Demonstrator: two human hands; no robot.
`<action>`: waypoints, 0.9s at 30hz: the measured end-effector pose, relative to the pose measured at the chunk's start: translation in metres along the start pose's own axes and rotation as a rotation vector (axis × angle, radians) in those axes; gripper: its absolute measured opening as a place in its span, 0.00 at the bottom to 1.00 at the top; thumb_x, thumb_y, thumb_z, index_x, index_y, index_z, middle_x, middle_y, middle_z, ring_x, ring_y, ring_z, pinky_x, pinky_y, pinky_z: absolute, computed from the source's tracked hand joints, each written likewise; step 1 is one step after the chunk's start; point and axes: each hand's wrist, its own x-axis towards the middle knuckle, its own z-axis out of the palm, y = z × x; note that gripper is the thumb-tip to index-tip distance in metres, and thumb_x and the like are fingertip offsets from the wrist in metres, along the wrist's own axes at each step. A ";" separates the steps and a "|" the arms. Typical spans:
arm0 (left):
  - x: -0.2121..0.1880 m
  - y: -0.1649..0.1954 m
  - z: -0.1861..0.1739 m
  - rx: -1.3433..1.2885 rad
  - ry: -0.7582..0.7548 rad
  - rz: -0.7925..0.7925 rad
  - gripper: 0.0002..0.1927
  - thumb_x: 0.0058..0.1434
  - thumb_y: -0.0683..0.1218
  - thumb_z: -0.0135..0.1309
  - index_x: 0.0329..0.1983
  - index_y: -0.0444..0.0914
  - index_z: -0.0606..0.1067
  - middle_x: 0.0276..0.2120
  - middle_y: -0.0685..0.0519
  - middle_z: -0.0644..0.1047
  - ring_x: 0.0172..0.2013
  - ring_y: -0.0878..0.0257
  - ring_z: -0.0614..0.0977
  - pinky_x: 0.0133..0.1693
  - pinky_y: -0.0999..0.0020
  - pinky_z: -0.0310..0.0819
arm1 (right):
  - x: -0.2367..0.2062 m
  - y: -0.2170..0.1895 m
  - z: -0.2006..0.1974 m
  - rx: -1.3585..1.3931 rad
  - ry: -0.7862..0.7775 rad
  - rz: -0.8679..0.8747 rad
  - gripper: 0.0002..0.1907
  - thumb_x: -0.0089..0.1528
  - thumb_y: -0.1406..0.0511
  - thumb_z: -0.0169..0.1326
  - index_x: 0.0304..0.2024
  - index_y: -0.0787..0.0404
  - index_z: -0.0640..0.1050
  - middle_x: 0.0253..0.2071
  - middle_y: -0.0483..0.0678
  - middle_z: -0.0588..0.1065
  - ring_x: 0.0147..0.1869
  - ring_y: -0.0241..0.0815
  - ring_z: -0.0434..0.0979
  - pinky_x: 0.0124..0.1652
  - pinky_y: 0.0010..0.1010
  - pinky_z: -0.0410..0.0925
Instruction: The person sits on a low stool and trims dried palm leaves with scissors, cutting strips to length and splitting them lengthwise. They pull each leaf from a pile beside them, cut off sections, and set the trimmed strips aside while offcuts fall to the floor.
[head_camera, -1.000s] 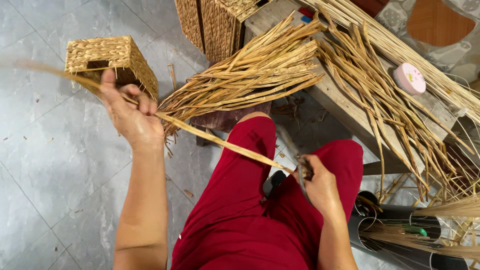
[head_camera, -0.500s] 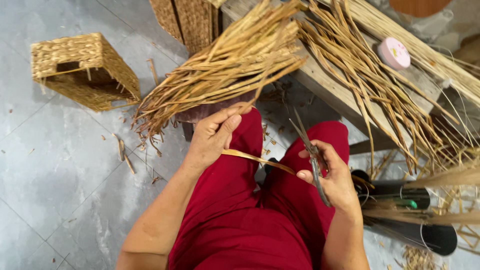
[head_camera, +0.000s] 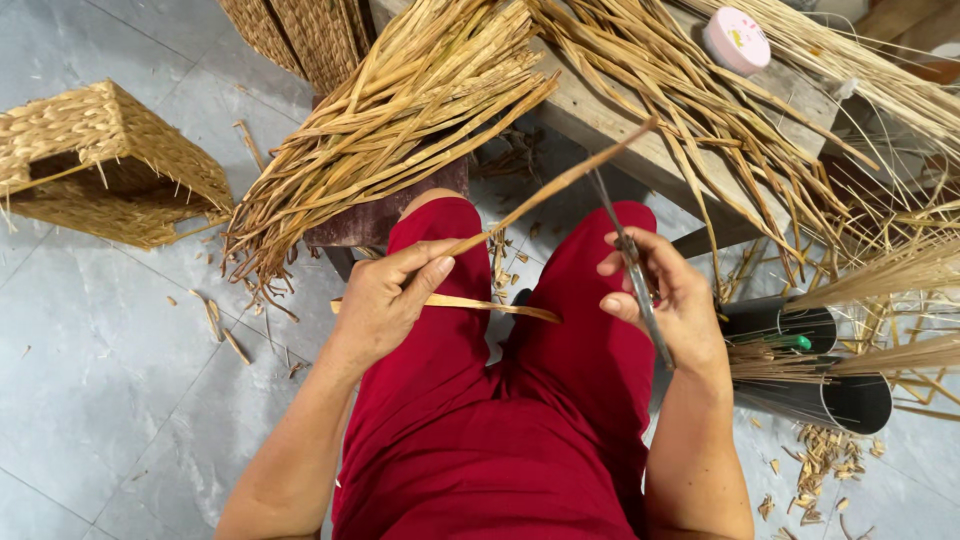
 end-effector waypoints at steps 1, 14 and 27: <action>0.000 0.001 0.000 0.022 -0.004 -0.025 0.14 0.69 0.47 0.54 0.55 0.38 0.80 0.42 0.53 0.86 0.39 0.71 0.83 0.43 0.76 0.77 | 0.001 0.000 0.000 0.001 0.013 0.015 0.38 0.51 0.69 0.70 0.64 0.63 0.72 0.49 0.44 0.76 0.45 0.30 0.71 0.45 0.20 0.66; -0.003 -0.002 -0.007 -0.013 0.018 -0.024 0.13 0.71 0.48 0.53 0.54 0.39 0.80 0.28 0.59 0.78 0.27 0.74 0.75 0.30 0.77 0.70 | 0.006 0.019 0.016 0.292 0.271 0.078 0.26 0.57 0.74 0.67 0.57 0.69 0.77 0.33 0.47 0.75 0.25 0.33 0.68 0.22 0.20 0.59; 0.012 0.054 0.074 -0.818 -0.243 0.087 0.08 0.77 0.46 0.48 0.50 0.37 0.75 0.35 0.59 0.75 0.34 0.75 0.74 0.37 0.79 0.70 | -0.010 0.028 0.150 0.284 -0.051 -0.028 0.21 0.68 0.64 0.55 0.62 0.65 0.70 0.54 0.50 0.75 0.58 0.41 0.78 0.55 0.33 0.73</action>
